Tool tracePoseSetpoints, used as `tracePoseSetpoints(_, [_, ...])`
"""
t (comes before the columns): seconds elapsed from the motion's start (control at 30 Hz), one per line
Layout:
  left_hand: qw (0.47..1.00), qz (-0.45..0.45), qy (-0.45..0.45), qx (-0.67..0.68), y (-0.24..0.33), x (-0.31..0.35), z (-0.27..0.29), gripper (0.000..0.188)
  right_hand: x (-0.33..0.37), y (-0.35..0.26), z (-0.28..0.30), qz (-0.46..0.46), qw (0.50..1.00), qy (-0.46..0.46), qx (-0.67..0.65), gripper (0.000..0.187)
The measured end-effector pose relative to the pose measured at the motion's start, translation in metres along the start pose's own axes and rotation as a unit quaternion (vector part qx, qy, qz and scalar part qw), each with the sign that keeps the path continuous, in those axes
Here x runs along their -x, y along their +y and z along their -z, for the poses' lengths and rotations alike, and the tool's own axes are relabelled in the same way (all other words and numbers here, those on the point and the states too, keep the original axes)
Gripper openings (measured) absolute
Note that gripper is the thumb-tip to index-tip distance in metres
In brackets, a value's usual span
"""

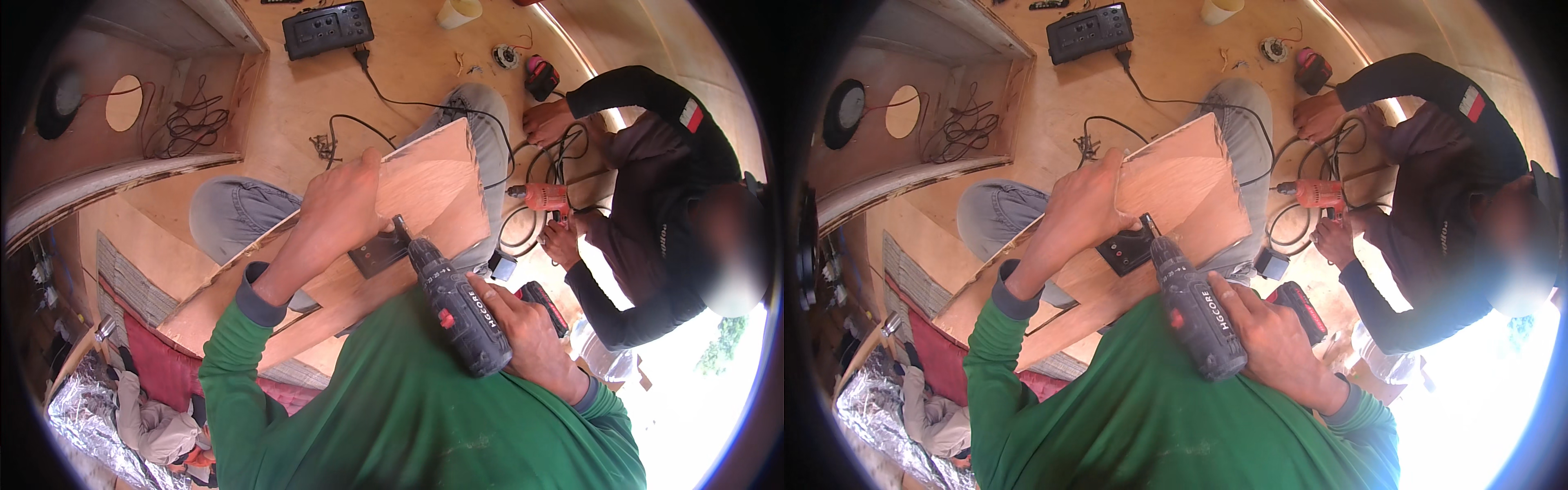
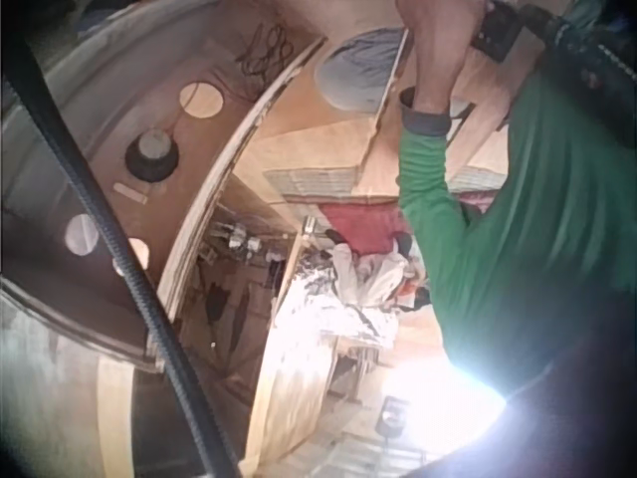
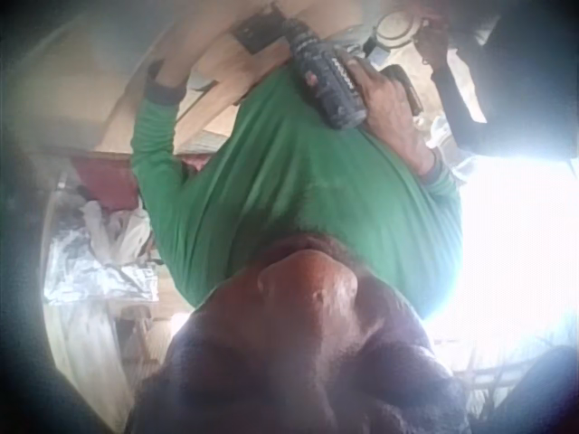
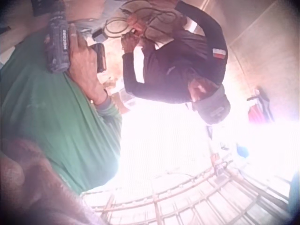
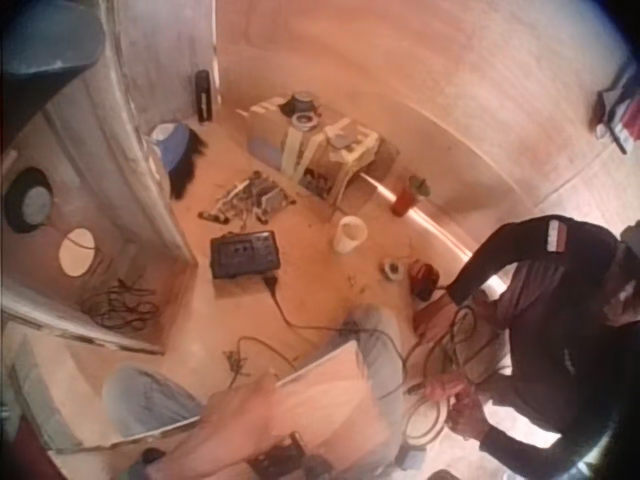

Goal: The person uses a cordless drill to secure a black electrical outlet box to a wooden panel. They then switch to a corded drill to continue fastening the box. Finally, the person handles a circuit board and wires, connecting them to a power supply unit.

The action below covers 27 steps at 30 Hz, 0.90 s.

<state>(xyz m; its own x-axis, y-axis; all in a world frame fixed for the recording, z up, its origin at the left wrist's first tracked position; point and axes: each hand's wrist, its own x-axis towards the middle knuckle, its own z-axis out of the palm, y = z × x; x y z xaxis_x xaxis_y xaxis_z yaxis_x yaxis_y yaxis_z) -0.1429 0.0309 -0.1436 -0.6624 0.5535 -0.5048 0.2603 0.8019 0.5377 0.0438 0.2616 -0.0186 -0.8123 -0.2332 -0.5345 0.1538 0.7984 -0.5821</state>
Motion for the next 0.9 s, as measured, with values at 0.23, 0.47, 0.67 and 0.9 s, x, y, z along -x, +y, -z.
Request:
tracePoseSetpoints(0.23, [0.999, -0.014, 0.028, 0.004, -0.001, 0.001, -0.004, 0.083, -0.006, 0.005, -0.002, -0.002, 0.998, 0.007, -0.069, 0.07])
tracePoseSetpoints(0.47, [0.998, -0.014, 0.059, 0.001, 0.004, 0.007, -0.01, 0.082, -0.003, 0.0, 0.005, -0.081, 0.991, -0.04, -0.097, 0.039])
tracePoseSetpoints(0.67, [0.998, -0.025, 0.064, 0.008, 0.005, 0.007, -0.009, 0.076, -0.004, 0.006, -0.001, -0.068, 0.993, -0.031, -0.091, 0.038])
tracePoseSetpoints(0.9, [0.997, -0.032, 0.068, 0.008, 0.006, 0.008, -0.011, 0.069, -0.001, 0.011, -0.003, -0.073, 0.993, -0.042, -0.082, 0.041])
